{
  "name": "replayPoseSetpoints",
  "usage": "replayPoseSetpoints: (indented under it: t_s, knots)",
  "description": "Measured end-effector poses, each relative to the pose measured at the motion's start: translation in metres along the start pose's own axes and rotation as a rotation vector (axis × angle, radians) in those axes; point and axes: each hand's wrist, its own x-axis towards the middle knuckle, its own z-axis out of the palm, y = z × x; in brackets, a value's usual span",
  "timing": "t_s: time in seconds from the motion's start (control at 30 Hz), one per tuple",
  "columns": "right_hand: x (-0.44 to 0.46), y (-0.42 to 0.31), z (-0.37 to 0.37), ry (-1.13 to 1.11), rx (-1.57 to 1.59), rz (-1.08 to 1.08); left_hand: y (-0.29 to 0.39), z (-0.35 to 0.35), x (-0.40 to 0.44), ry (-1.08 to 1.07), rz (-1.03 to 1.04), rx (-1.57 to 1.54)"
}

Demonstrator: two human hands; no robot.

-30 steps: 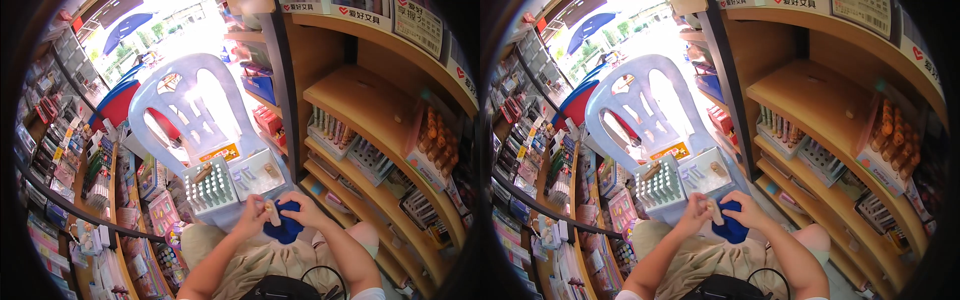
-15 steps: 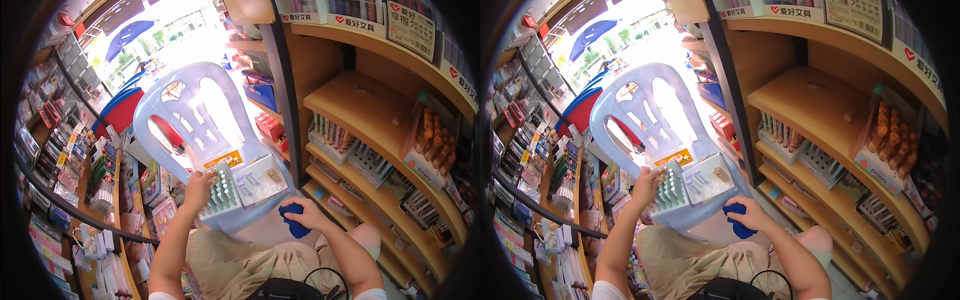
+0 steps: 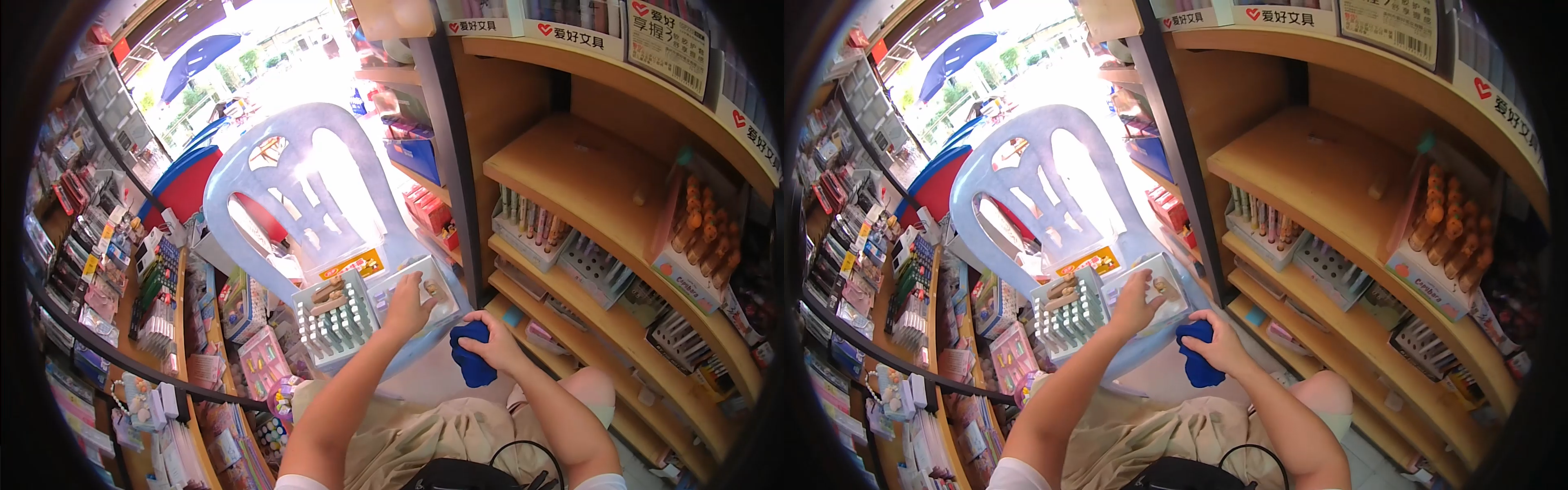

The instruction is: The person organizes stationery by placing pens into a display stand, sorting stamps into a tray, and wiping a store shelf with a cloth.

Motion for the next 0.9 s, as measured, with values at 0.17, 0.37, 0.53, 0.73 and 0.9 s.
replayPoseSetpoints:
  t_s: [0.17,0.37,0.53,0.73,0.9]
  knots:
    - [0.002,-0.001,-0.01,0.076,-0.002,0.055,-0.009,0.024,0.009,-0.107,-0.232,-0.075]
    - [0.006,-0.005,-0.009,0.094,0.021,0.072,-0.035,0.027,0.004,-0.007,-0.183,-0.37]
    - [0.016,0.008,-0.008,0.304,0.206,0.08,-0.006,0.014,-0.011,0.064,-0.036,-0.543]
    - [0.006,0.012,0.012,0.04,-0.166,-0.339,0.044,0.011,-0.071,-0.248,0.045,-0.004]
    - [-0.001,0.031,0.01,-0.237,-0.222,-0.06,0.055,0.004,-0.119,-0.359,-0.178,-0.123]
